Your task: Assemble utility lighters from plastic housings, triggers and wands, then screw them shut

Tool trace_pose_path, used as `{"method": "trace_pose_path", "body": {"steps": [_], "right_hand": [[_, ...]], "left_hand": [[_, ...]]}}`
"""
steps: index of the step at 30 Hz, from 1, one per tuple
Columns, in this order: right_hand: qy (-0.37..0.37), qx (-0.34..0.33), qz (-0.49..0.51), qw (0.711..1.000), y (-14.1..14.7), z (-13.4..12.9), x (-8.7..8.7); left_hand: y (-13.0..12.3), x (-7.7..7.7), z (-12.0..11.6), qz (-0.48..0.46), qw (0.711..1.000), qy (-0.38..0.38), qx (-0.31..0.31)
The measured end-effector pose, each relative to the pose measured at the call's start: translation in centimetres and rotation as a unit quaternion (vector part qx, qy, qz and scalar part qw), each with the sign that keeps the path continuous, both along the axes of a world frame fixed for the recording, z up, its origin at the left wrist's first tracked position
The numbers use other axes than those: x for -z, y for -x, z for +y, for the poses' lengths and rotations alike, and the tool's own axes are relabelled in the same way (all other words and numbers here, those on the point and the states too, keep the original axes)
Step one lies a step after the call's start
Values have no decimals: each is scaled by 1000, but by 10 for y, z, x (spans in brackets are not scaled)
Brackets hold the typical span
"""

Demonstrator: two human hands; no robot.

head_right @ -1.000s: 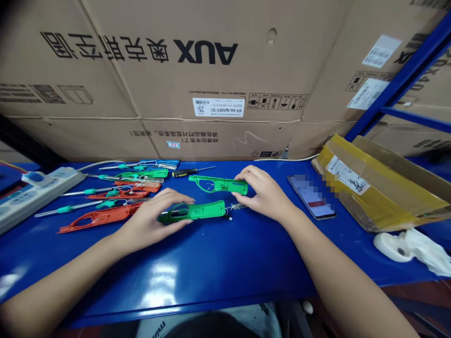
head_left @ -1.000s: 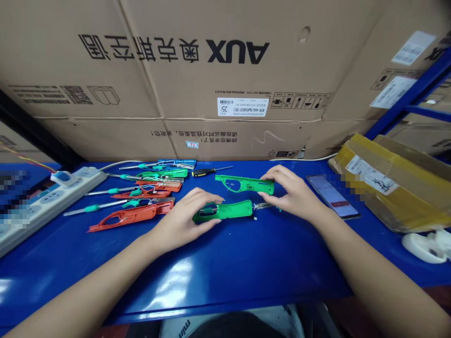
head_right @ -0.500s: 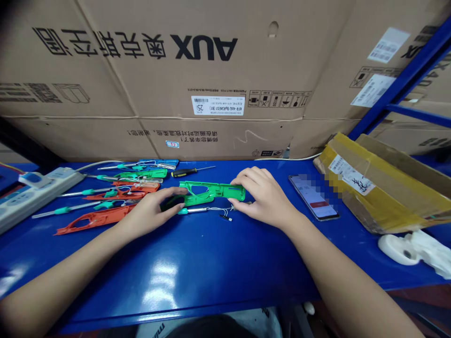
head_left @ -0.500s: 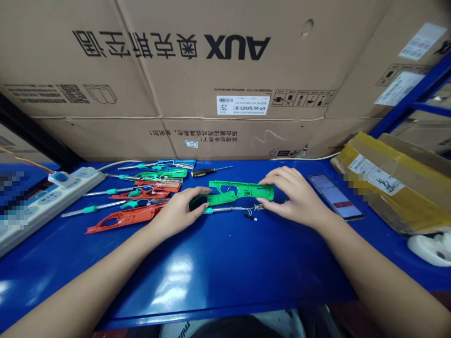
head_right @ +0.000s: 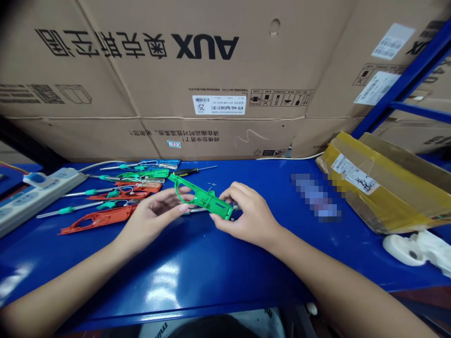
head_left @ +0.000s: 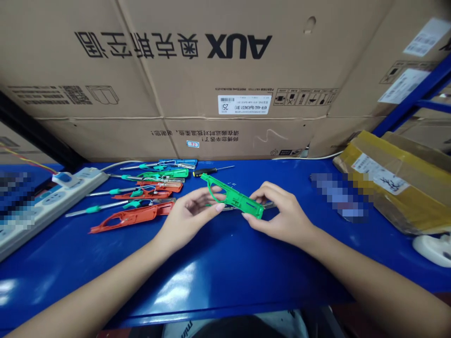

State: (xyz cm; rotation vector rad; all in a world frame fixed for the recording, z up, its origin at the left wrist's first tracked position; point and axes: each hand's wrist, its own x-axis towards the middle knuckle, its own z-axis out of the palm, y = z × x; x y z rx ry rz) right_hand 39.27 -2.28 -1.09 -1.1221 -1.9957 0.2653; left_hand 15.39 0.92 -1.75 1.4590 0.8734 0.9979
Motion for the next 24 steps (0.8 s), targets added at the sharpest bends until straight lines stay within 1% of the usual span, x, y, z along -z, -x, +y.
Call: {"method": "trace_pose_path", "body": {"steps": [2, 4, 6, 8, 10, 11, 13, 14, 15, 17, 19, 22, 24], "right_hand": [[14, 8, 2, 1000, 9, -4, 3], [28, 6, -14, 999, 15, -7, 6], [33, -17, -22, 999, 17, -7, 8], [35, -44, -5, 998, 14, -6, 8], [42, -60, 32, 997, 7, -3, 6], [50, -69, 48, 995, 4, -2, 4], [77, -110, 49, 990, -4, 0, -2], [96, -145, 30, 984, -7, 0, -5], [117, -183, 1, 976, -10, 0, -8], [148, -242, -62, 957, -13, -1, -13], [163, -257, -111, 946, -14, -3, -17], [179, -213, -164, 946, -12, -5, -18], [180, -174, -201, 947, -11, -4, -17]], "left_hand": [[-8, 2, -5, -4, 999, 47, 16], [-12, 4, -7, -4, 997, 70, 27], [-12, 4, -7, 4, 996, 74, 43], [-8, 0, -5, 26, 995, 58, 78], [-2, -5, -5, 75, 984, 41, 155], [1, -8, -5, 110, 971, 37, 208], [6, -12, -7, 181, 932, 28, 313], [7, -14, -9, 212, 912, 15, 350], [8, -15, -9, 240, 898, -6, 370], [7, -17, -10, 278, 884, -57, 372], [7, -17, -8, 296, 882, -90, 356], [8, -15, -3, 308, 885, -118, 328], [11, -13, 0, 324, 884, -160, 295]]}}
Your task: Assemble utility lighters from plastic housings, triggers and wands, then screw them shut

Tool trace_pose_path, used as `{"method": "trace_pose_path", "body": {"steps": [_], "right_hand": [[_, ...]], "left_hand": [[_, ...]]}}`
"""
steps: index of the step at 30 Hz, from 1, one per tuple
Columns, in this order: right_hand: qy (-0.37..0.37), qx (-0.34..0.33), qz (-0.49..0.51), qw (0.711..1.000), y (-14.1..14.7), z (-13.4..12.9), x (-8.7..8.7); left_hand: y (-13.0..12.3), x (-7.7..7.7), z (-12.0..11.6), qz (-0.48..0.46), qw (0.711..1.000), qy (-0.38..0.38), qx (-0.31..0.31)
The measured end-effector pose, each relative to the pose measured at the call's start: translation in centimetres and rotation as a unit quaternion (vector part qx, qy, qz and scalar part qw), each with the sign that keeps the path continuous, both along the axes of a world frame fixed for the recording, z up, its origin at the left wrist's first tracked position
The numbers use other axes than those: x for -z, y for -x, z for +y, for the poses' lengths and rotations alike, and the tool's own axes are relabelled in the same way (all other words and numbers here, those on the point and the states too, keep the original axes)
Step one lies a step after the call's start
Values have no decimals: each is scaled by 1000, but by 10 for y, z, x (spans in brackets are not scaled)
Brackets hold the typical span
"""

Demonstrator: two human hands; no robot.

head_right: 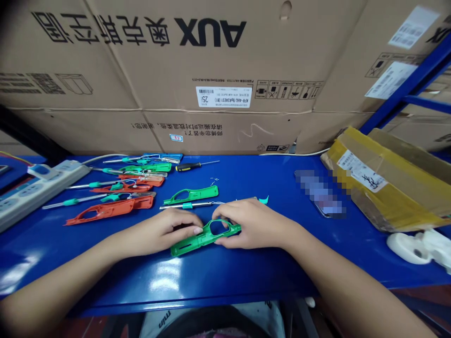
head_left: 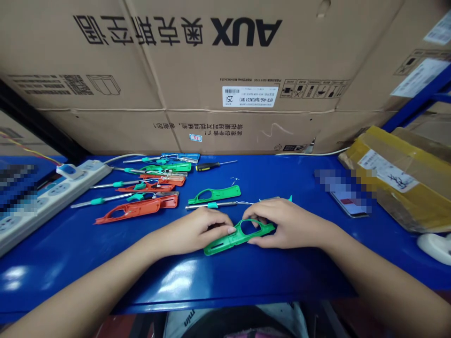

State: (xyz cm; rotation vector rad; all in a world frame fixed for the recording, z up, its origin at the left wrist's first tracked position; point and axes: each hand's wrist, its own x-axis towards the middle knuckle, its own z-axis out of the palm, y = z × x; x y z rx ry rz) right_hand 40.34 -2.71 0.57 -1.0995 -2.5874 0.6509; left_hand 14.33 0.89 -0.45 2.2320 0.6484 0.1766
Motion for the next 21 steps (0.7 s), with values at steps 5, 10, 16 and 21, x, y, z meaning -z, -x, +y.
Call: {"method": "trace_pose_path", "body": {"steps": [5, 10, 16, 21], "right_hand": [[-48, 17, -103, 993, 0, 6, 7], [-82, -6, -58, 995, -10, 13, 7], [-150, 97, -42, 983, -44, 27, 0], [-101, 83, -96, 987, -65, 37, 6]], "left_hand": [[8, 6, 4, 23, 985, -169, 1], [10, 8, 4, 41, 974, -222, 7], [25, -5, 16, 35, 960, -272, -54], [43, -4, 36, 87, 939, -324, -83]]}}
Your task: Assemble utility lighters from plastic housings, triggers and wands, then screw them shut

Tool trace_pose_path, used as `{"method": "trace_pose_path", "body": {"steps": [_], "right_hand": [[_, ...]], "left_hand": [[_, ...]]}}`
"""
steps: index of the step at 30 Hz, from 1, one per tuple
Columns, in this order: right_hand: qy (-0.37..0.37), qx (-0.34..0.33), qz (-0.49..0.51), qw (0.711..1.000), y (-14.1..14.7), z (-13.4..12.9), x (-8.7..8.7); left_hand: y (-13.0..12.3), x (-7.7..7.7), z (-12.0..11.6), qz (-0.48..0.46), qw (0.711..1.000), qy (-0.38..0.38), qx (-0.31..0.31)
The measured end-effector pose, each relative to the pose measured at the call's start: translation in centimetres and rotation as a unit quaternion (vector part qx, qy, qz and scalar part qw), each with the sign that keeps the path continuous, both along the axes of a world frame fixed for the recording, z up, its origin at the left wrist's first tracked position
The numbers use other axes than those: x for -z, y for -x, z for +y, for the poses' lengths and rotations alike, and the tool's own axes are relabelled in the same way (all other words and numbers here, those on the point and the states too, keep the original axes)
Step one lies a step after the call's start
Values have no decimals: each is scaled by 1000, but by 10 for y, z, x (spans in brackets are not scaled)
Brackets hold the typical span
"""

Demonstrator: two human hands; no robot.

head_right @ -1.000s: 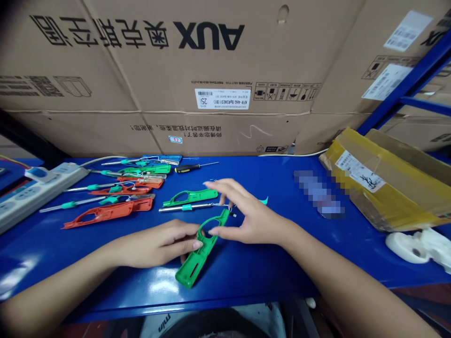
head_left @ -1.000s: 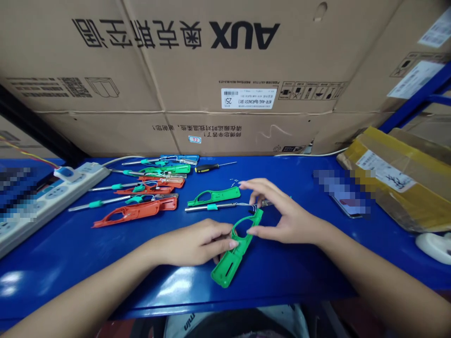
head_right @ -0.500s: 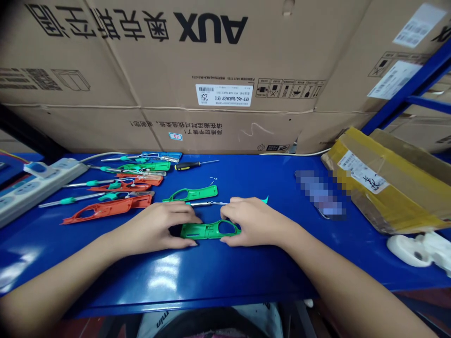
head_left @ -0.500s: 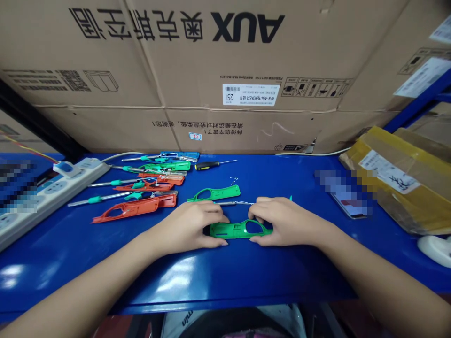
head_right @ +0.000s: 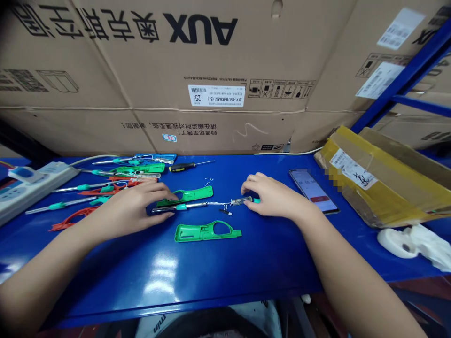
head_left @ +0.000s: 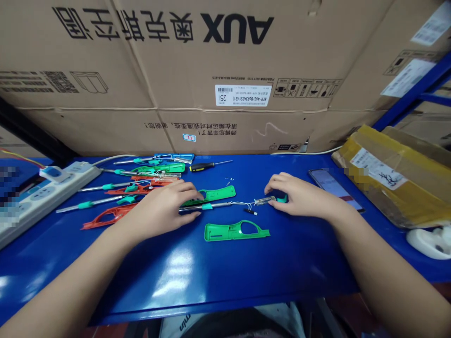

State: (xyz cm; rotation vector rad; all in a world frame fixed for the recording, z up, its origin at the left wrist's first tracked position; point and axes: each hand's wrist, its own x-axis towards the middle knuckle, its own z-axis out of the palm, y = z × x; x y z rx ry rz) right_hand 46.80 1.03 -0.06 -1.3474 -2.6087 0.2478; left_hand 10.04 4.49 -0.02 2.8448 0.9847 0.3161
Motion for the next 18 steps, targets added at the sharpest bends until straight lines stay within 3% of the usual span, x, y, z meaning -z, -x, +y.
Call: {"method": "trace_pose_path", "body": {"steps": [4, 9, 11, 14, 18], "right_hand": [[11, -16, 53, 998, 10, 1, 6], [18, -19, 193, 981, 58, 2, 10], [23, -47, 168, 984, 83, 5, 9], [-12, -95, 54, 994, 118, 13, 3], [-2, -90, -11, 996, 143, 27, -11]], "left_hand": [[3, 6, 6, 22, 999, 23, -13], [-1, 6, 5, -5, 999, 51, -12], [-2, 5, 4, -5, 998, 57, -14], [-2, 3, 4, -11, 999, 41, -7], [-1, -4, 5, -51, 998, -36, 21]]}}
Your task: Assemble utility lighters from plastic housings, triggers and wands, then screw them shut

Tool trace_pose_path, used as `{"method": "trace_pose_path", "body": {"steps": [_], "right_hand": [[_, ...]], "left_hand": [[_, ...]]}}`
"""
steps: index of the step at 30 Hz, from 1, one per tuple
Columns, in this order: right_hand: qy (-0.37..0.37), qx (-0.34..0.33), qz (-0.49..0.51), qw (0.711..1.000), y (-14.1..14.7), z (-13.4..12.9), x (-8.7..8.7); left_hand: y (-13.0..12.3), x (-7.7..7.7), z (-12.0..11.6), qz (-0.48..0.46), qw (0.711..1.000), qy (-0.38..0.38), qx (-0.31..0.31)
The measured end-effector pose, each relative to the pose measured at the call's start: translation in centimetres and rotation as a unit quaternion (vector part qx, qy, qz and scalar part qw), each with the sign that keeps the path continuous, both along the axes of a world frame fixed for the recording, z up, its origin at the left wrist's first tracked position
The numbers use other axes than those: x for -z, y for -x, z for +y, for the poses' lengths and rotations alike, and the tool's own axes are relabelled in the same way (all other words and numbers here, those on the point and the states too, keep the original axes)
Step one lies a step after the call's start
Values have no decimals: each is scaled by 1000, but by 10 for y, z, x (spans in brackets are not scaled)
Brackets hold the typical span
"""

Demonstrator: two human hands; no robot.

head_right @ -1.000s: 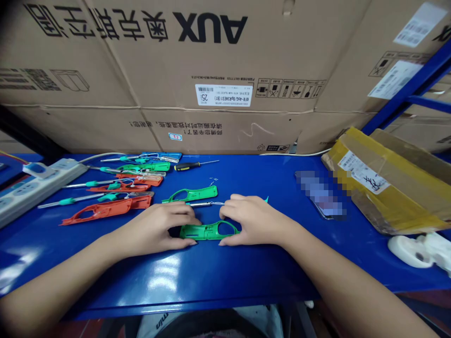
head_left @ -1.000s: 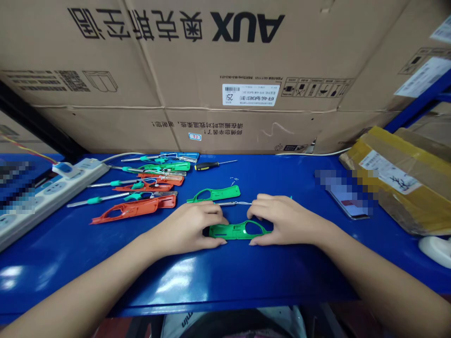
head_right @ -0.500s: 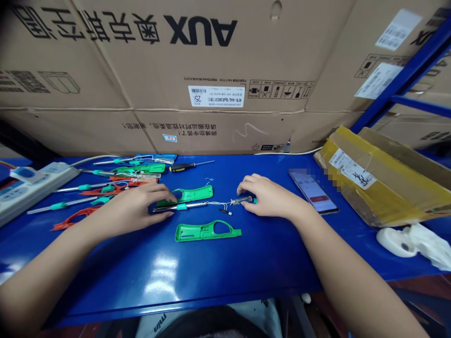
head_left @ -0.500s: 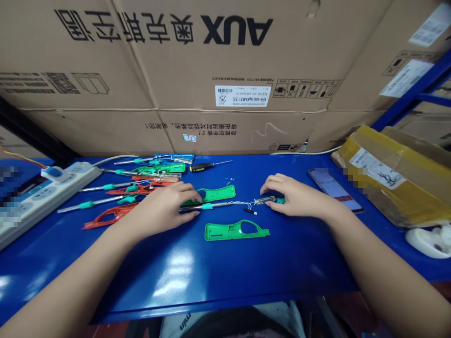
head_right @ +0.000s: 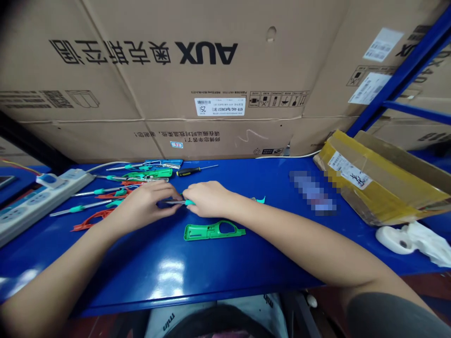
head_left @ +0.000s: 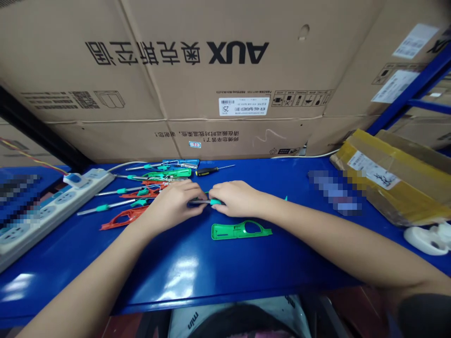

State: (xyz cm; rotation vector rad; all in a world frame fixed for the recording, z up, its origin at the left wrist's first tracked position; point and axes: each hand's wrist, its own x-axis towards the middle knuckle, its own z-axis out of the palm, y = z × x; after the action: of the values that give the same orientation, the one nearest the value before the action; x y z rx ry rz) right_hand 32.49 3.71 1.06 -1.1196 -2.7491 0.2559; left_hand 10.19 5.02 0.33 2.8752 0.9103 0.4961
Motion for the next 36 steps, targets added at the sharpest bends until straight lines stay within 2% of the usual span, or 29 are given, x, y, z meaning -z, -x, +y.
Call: {"method": "trace_pose_path", "body": {"steps": [2, 4, 5, 7, 10, 14, 16, 21, 25, 28, 32, 36], "right_hand": [[4, 12, 13, 1000, 1, 7, -11], [-1, 30, 44, 999, -4, 14, -25], [5, 47, 105, 993, -7, 17, -33], [22, 53, 240, 969, -14, 22, -46], [77, 92, 425, 897, -23, 24, -62], [159, 111, 581, 791, -36, 15, -66], [184, 106, 629, 748, -45, 8, -60], [255, 141, 674, 678, -73, -10, -27], [279, 190, 675, 655, -104, -21, 4], [301, 180, 653, 672, -123, -27, 19], [298, 149, 634, 699, -128, -33, 21], [301, 160, 611, 714, -122, -38, 16]], "left_hand": [[-2, -2, -2, -77, 995, -53, -28], [-6, -1, -5, -211, 971, -73, -87], [-9, 1, -7, -284, 950, -55, -116], [-16, 7, -10, -364, 922, 46, -124], [-25, 17, -13, -361, 912, 175, -89], [-32, 25, -13, -298, 930, 199, -78], [-33, 28, -12, -262, 943, 188, -77], [-31, 30, -11, -228, 958, 161, -73], [-26, 22, -12, -197, 965, 164, -51], [-20, 17, -11, -162, 970, 177, -36], [-16, 19, -9, -86, 977, 192, -32], [-17, 22, -9, -32, 980, 194, -31]]}}
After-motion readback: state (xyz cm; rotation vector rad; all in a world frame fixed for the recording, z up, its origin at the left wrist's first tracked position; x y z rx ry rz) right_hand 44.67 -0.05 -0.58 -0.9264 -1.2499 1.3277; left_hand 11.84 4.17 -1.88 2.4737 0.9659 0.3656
